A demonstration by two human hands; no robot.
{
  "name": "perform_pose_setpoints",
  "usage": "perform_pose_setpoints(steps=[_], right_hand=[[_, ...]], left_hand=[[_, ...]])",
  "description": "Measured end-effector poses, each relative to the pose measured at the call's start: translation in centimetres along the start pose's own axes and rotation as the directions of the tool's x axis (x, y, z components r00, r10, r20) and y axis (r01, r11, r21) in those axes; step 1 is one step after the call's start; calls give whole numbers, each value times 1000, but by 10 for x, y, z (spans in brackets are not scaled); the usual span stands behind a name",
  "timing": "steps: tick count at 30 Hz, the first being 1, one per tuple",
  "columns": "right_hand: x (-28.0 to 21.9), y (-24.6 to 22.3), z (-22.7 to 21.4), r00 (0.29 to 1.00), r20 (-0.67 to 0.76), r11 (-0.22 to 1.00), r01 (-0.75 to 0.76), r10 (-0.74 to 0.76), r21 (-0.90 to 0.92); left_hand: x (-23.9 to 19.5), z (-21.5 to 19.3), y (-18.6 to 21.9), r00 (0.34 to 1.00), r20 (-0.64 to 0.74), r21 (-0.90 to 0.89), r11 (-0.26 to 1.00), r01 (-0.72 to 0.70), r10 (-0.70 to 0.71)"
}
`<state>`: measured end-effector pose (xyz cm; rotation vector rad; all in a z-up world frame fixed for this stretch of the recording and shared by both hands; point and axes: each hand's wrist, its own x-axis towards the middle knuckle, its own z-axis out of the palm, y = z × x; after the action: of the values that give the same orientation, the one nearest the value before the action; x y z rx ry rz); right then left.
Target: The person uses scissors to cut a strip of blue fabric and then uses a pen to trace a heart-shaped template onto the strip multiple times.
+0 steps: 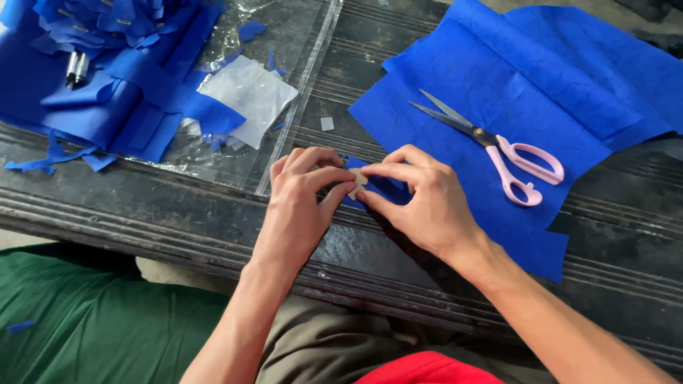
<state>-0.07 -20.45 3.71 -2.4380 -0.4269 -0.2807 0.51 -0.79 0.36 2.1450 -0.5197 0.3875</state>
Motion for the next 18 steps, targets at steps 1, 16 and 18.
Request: perform_pose_setpoints(steps=[1,16,18], right_hand=[[-1,-1,-1,1000,2,1000,1,-1,4],[9,-3,-6,992,118,996,-41,51,-82],[10,-5,-7,990,127,997,-50,57,-60]], left_hand=[[-2,1,0,1000,0,3,1000,3,-3],[10,-11,0,979,199,-2,999,55,-53],[10,-12,-2,978,206,-29,999,32,-26]])
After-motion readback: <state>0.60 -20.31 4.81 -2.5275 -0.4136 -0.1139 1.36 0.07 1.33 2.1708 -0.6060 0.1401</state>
